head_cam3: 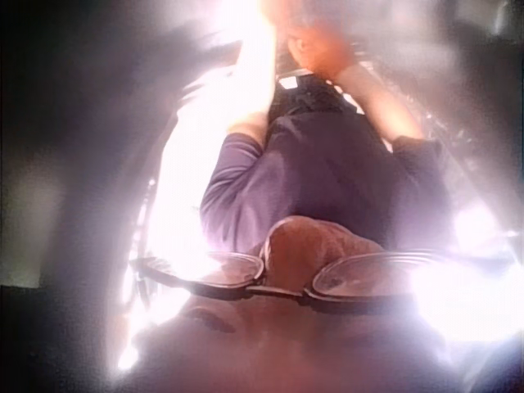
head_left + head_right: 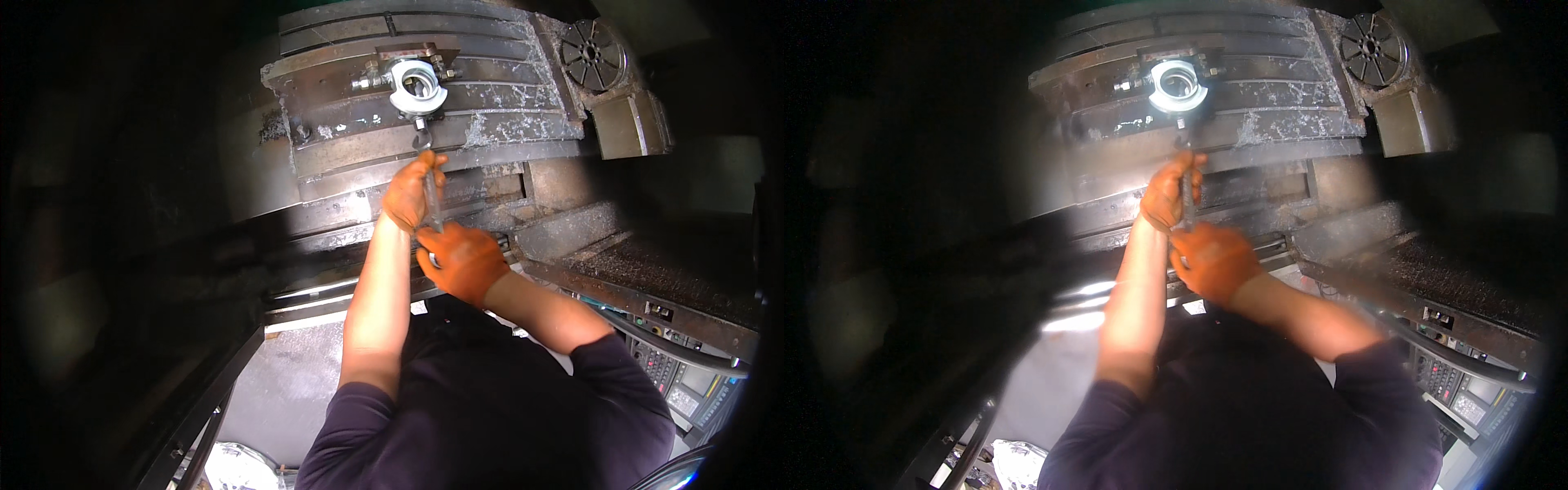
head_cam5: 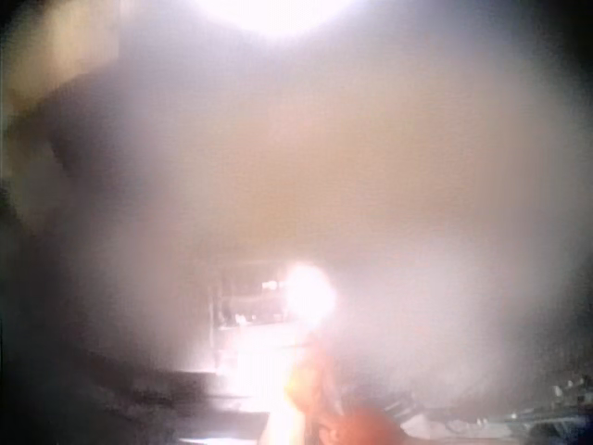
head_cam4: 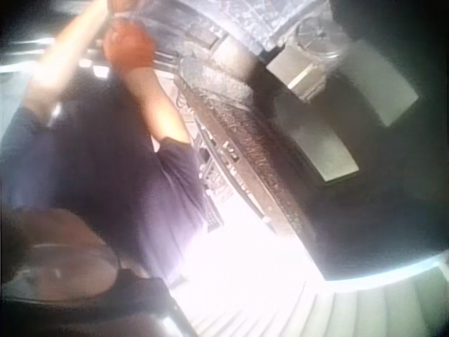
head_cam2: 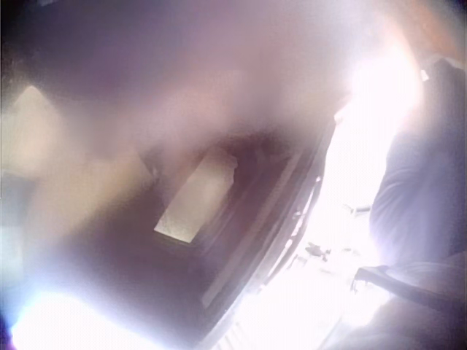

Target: The person operates a CNC lathe, removes a metal part from the chuck, and places it on a nearby surface. They then walk to a bin of metal parts, pick up several pieces, and inspect them by hand.

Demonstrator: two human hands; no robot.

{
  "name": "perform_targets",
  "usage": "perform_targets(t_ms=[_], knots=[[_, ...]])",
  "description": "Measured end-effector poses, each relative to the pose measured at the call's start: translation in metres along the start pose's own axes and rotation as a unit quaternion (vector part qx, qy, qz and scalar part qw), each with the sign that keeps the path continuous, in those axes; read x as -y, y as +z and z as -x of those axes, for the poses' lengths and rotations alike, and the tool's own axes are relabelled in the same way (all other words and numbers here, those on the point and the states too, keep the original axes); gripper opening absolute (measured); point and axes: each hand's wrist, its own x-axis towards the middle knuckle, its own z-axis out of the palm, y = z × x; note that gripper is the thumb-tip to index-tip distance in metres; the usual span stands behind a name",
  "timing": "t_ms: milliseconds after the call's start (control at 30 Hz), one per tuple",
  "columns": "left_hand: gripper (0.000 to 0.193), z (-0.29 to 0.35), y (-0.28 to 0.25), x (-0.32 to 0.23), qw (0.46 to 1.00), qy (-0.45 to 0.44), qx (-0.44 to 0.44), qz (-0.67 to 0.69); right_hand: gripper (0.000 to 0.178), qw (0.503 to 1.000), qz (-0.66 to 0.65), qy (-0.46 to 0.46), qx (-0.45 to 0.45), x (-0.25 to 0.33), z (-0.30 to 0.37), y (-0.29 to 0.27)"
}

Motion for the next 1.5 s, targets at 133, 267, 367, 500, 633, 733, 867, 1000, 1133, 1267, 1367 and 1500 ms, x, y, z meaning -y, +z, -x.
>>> perform_targets(t_ms=[133,267,367,500,633,733,867,1000,1133,1267,1367,1500], knots=[[0.039,-0.007,0.002,0.041,0.992,-0.075,-0.032,-0.099,0.045,0.954,-0.243,0.176,0.002,-0.031,0.047,0.032],[0.042,-0.048,0.017,0.059,0.972,-0.05,-0.072,-0.219,0.053,0.918,-0.244,0.312,-0.039,-0.09,0.061,0.09],[0.045,-0.067,0.036,0.054,0.945,0.123,-0.17,-0.251,0.055,0.934,-0.231,0.249,-0.112,-0.17,0.035,0.151],[0.038,-0.083,0.034,0.033,0.889,0.339,-0.278,-0.13,0.046,0.884,-0.196,0.36,-0.225,-0.202,-0.068,0.134],[0.032,-0.077,0.025,0.008,0.92,0.281,-0.261,-0.083,0.045,0.9,-0.144,0.35,-0.218,-0.243,-0.156,0.144],[0.036,-0.089,0.027,0.019,0.924,0.292,-0.247,0.006,0.049,0.903,-0.153,0.354,-0.192,-0.258,-0.188,0.148],[0.066,-0.091,0.008,0.024,0.954,0.149,-0.077,0.249,0.048,0.94,-0.085,0.28,-0.175,-0.256,-0.19,0.147],[0.064,-0.077,-0.005,0.003,0.959,0.131,-0.234,-0.092,0.052,0.866,-0.388,0.269,-0.165,-0.243,-0.171,0.141],[0.041,-0.08,-0.097,-0.033,0.908,0.325,-0.249,-0.087,0.061,0.591,-0.784,0.188,0.036,-0.194,-0.154,0.103],[0.037,-0.075,-0.04,-0.124,0.916,0.294,-0.204,-0.179,0.061,0.516,-0.838,0.172,0.05,-0.168,-0.161,0.095],[0.034,-0.083,-0.057,-0.142,0.942,0.217,-0.16,-0.2,0.058,0.573,-0.795,0.198,-0.011,-0.152,-0.155,0.091],[0.03,-0.086,-0.052,-0.144,0.941,0.196,-0.19,-0.201,0.056,0.569,-0.787,0.217,-0.102,-0.154,-0.151,0.1]])
